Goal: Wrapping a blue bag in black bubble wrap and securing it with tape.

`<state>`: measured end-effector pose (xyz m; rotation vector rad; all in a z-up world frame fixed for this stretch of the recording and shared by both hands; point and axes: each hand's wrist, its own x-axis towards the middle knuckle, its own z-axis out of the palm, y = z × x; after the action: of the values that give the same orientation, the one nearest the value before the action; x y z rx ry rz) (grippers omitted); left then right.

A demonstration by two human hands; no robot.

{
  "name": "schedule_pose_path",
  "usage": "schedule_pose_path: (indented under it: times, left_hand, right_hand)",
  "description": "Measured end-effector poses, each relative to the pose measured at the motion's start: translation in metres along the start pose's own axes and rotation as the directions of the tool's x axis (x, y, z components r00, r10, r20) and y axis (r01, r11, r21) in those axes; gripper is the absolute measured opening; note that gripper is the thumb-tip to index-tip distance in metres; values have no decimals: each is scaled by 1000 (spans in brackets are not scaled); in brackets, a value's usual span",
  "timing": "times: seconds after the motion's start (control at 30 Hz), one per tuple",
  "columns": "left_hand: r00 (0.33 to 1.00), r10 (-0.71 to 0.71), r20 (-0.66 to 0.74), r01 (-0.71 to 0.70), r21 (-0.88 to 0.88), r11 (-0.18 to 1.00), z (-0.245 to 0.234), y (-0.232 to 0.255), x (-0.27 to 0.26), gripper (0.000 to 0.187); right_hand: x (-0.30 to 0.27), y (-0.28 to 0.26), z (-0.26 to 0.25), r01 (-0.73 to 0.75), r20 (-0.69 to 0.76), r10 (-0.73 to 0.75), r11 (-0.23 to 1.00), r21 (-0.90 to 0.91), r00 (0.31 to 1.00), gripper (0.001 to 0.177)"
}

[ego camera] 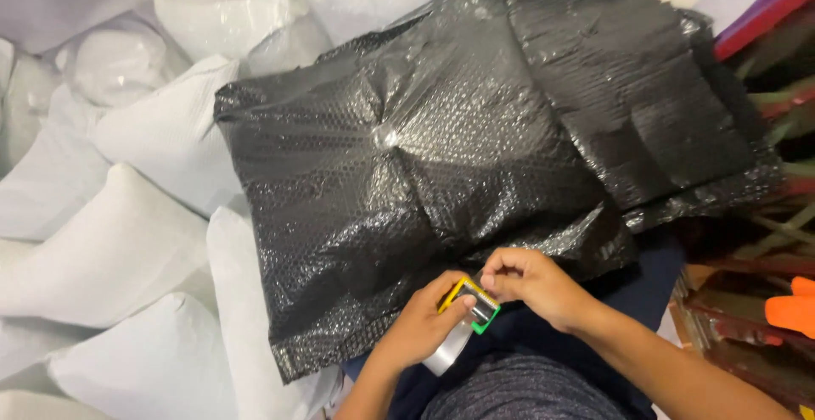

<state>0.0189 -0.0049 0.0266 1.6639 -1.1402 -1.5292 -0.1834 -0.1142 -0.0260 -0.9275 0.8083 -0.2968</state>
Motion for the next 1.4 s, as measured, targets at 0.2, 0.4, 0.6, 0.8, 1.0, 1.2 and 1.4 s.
schedule_pose_path:
  times: [0.2,0.4,0.6,0.8,1.0,1.2,1.4]
  left_hand:
    - [1000,-26,-10,26,8,1000,0,11,7,27]
    - [998,-58,16,58,-9,998,4,17,7,26]
    - [996,-52,68,66,-228,971,8,7,15,25]
    - [990,-67,123,98,-265,959,4,9,12,27]
    - [976,-138,170,173,-215,961,-3,16,9,31]
    - [898,-19,440,158,-283,946,-27,7,0,53]
    - [995,92,-30,-94,-521,848,-24,33,15,47]
  right_hand:
    - [1,-10,0,69,-7,-69,998,-4,998,3]
    - [-8,-32,4,21,-58,-27,994,-105,998,9]
    - [1,-28,-9,-79,7,78,995,56,997,7]
    - [-5,-22,-1,-115,61,104,972,206,993,11]
    - [-4,-7,3,-147,24,145,969,199,989,12]
    - [17,19,-8,-159,-183,194,969,187,964,9]
    - [-7,21,-16,223,-262,-170,957,188,950,6]
